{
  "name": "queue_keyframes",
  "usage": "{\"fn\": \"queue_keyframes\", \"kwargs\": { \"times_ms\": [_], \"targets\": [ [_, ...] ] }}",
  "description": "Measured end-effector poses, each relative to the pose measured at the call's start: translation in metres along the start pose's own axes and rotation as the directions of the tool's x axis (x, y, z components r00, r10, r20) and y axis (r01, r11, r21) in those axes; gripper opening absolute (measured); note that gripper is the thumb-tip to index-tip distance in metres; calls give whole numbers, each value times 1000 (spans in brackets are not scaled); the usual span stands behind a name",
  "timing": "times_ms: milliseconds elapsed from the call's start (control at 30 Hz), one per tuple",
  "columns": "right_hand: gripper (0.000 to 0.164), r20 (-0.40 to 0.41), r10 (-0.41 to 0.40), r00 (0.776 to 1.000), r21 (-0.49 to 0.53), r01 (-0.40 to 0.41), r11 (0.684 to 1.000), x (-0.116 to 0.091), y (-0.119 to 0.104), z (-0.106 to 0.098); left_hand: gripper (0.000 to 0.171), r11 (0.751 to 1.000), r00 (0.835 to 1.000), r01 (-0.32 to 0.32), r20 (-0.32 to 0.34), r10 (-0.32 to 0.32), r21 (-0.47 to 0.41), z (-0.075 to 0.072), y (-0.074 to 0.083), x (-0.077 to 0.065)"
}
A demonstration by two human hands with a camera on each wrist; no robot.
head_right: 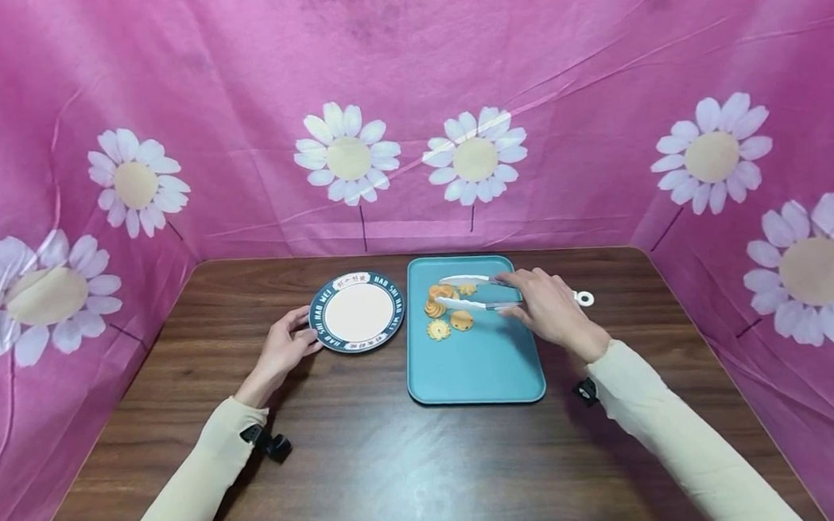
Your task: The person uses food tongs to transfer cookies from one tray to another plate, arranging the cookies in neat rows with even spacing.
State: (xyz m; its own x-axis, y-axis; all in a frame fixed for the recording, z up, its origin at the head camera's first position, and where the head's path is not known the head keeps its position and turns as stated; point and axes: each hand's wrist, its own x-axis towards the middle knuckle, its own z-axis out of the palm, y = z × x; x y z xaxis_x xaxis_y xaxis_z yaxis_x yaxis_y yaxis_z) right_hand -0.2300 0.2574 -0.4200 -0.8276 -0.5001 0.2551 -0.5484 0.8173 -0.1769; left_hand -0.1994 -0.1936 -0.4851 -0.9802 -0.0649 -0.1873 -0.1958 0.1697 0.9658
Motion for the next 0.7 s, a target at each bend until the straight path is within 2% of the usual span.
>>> {"fn": "queue_keyframes", "kwargs": {
  "times_ms": [267,500,700],
  "targets": [
    [60,-1,-5,1000,23,5,1000,14,-16,9,59,1000,1000,-3,-9,3,21,2,0,0],
    [57,-2,-42,999,54,42,998,28,-29,17,59,1000,1000,-20,-17,21,23,3,0,-2],
    [55,-7,-64,998,79,65,995,40,-41,25,58,1000,1000,-12,-18,13,13,2,0,-2]
  ]
}}
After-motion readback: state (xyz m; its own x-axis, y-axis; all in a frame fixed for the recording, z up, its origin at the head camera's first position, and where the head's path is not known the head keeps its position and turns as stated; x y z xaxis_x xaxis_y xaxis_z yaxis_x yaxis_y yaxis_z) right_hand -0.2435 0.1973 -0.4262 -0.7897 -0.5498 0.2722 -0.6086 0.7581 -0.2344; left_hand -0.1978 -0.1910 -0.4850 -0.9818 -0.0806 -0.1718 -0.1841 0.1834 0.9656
